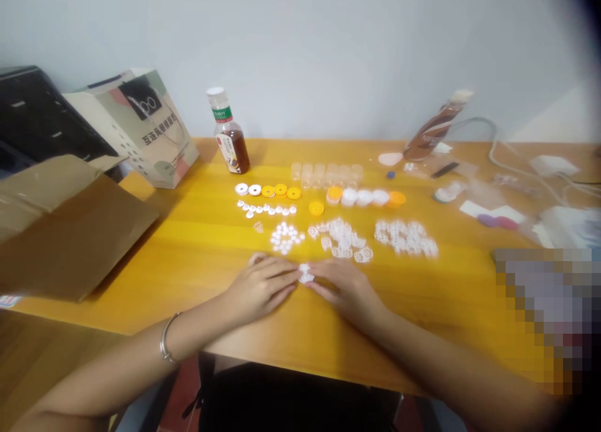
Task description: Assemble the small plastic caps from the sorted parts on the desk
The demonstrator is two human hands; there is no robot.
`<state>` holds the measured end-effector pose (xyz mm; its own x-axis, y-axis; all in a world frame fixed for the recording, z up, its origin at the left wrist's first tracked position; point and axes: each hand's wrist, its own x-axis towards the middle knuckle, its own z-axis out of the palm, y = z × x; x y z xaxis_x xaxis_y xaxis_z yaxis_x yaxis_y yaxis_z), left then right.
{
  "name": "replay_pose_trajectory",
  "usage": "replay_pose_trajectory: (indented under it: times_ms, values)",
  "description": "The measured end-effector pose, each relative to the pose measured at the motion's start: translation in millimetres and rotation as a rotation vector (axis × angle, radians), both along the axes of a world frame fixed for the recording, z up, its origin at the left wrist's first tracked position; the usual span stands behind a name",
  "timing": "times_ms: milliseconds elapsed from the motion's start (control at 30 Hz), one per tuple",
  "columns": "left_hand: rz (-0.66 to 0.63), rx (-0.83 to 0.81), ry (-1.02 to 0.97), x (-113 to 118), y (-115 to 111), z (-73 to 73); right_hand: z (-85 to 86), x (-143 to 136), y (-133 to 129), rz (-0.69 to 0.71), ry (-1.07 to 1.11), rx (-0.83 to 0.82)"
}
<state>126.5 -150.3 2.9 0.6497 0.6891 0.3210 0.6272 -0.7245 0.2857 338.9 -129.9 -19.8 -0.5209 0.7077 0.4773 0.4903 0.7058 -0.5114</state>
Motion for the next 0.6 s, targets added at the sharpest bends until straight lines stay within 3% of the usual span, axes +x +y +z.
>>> replay_pose_trajectory:
  times_ms: [333,600]
  values:
    - [0.002,0.031,0.045,1.1,-2.2,-0.5,-1.0,0.7,-1.5,-0.005,-0.059,0.07]
    - [-0.01,0.125,0.127,2.6,-3.4,-1.2,2.6,1.5,-5.2,0.028,-0.148,0.215]
